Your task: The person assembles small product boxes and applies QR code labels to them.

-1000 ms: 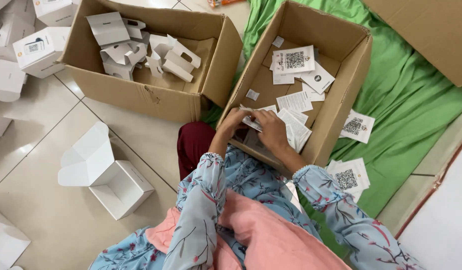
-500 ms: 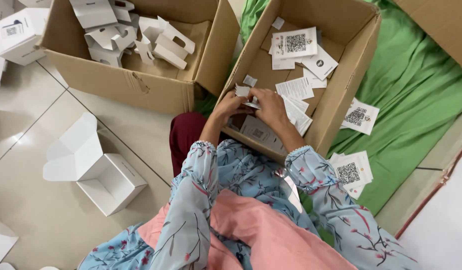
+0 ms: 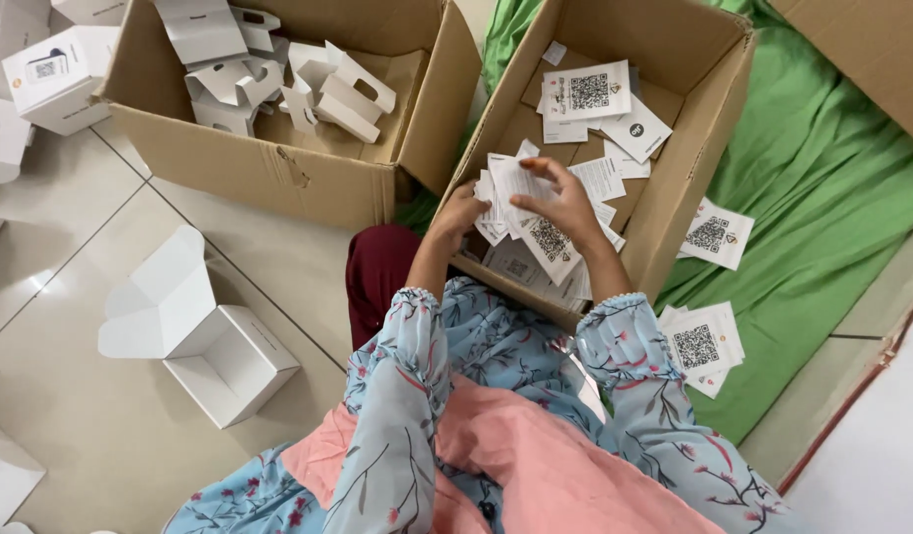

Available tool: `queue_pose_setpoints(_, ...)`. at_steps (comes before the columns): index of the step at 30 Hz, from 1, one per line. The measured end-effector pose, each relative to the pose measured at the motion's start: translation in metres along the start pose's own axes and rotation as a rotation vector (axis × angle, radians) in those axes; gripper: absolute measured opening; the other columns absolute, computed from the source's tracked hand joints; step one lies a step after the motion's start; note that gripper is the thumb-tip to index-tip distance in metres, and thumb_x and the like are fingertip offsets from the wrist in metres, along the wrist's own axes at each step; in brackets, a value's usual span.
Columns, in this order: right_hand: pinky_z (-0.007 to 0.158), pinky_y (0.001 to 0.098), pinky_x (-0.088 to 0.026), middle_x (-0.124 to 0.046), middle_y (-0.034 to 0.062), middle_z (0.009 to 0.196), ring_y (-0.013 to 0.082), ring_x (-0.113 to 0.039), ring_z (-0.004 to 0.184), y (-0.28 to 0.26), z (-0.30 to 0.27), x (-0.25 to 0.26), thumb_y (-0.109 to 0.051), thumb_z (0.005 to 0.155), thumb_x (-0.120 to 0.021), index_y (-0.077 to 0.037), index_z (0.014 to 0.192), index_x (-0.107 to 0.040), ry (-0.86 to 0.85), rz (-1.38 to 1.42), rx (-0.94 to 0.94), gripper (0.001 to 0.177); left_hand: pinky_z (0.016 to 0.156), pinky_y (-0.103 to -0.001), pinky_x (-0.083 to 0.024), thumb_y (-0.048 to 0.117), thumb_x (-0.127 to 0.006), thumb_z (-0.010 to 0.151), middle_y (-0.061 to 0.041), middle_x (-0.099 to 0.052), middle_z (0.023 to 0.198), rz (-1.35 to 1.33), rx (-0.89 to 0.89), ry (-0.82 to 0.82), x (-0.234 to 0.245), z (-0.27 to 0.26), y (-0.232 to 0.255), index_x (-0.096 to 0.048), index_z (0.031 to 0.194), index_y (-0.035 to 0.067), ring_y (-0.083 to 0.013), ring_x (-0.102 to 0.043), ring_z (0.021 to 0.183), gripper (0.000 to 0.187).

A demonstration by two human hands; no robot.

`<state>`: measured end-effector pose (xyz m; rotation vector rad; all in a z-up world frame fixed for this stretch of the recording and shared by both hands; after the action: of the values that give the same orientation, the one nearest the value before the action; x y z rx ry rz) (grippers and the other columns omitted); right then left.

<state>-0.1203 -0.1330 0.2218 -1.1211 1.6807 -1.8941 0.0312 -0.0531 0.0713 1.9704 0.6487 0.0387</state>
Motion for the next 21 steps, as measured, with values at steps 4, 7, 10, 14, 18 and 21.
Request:
queue_pose_setpoints(4, 0.110, 0.0407, -0.045, -0.063, 0.0135, 0.135, 0.0254, -0.058, 0.129, 0.035, 0.002, 0.022, -0.038, 0.070, -0.094, -0.006, 0.137, -0.058, 0.202, -0.010, -0.042, 0.083, 0.080, -0.035, -0.060, 0.001, -0.058, 0.092, -0.014, -0.075, 0.114, -0.005, -0.027, -0.031, -0.010, -0.021, 0.018, -0.058, 0.138, 0.000, -0.0212, -0.074, 0.095, 0.046)
queue_pose_setpoints(7, 0.101, 0.0407, -0.050, -0.060, 0.0160, 0.132, 0.0275, -0.059, 0.124, 0.027, 0.000, 0.026, -0.035, 0.062, -0.098, -0.005, 0.140, -0.053, 0.264, -0.096, -0.006, 0.095, 0.079, -0.035, -0.059, 0.010, -0.062, 0.097, -0.014, -0.075, 0.112, 0.007, -0.048, -0.041, -0.014, -0.028, 0.026, -0.059, 0.136, 0.000, -0.0206, -0.073, 0.094, 0.040)
queue_pose_setpoints(10, 0.090, 0.0366, -0.057, -0.064, 0.0119, 0.124, 0.0242, -0.065, 0.113, 0.021, 0.000, 0.024, -0.029, 0.062, -0.097, -0.007, 0.135, -0.057, 0.237, -0.055, -0.055, 0.086, 0.079, -0.032, -0.059, 0.015, -0.067, 0.096, -0.012, -0.076, 0.112, 0.005, -0.096, -0.073, -0.021, -0.041, 0.040, -0.062, 0.136, 0.001, -0.0176, -0.073, 0.092, 0.043)
queue_pose_setpoints(14, 0.080, 0.0319, -0.060, -0.075, 0.0057, 0.105, 0.0174, -0.071, 0.094, 0.030, -0.004, 0.035, -0.017, 0.081, -0.087, -0.008, 0.119, -0.073, 0.346, 0.070, -0.156, 0.041, 0.071, -0.030, -0.057, 0.022, -0.070, 0.098, -0.011, -0.078, 0.103, 0.072, -0.026, -0.013, -0.029, -0.064, 0.057, -0.065, 0.130, 0.002, -0.0161, -0.073, 0.083, 0.039)
queue_pose_setpoints(18, 0.081, 0.0297, -0.058, -0.078, 0.0024, 0.102, 0.0124, -0.070, 0.092, 0.038, -0.006, 0.053, -0.011, 0.088, -0.081, -0.009, 0.112, -0.077, 0.554, 0.088, -0.114, 0.025, 0.065, -0.030, -0.056, 0.010, -0.074, 0.092, -0.009, -0.075, 0.097, 0.069, -0.094, -0.050, -0.028, -0.060, 0.057, -0.065, 0.119, 0.003, -0.0157, -0.070, 0.077, 0.030)
queue_pose_setpoints(21, 0.086, 0.0291, -0.057, -0.078, 0.0037, 0.107, 0.0118, -0.070, 0.098, 0.035, -0.007, 0.055, -0.012, 0.087, -0.081, -0.008, 0.117, -0.075, 0.563, 0.110, -0.070, 0.032, 0.068, -0.029, -0.057, 0.006, -0.073, 0.092, -0.007, -0.075, 0.097, 0.060, -0.119, -0.062, -0.029, -0.062, 0.058, -0.063, 0.117, 0.004, -0.0141, -0.070, 0.080, 0.027)
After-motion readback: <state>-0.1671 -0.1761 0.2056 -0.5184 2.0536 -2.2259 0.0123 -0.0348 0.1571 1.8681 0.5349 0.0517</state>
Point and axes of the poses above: each hand's wrist, its own z-axis towards the middle knuckle, its own x-axis out of the back of the hand, y = z × x, the point moved 7 cm from there along z, towards the middle knuckle
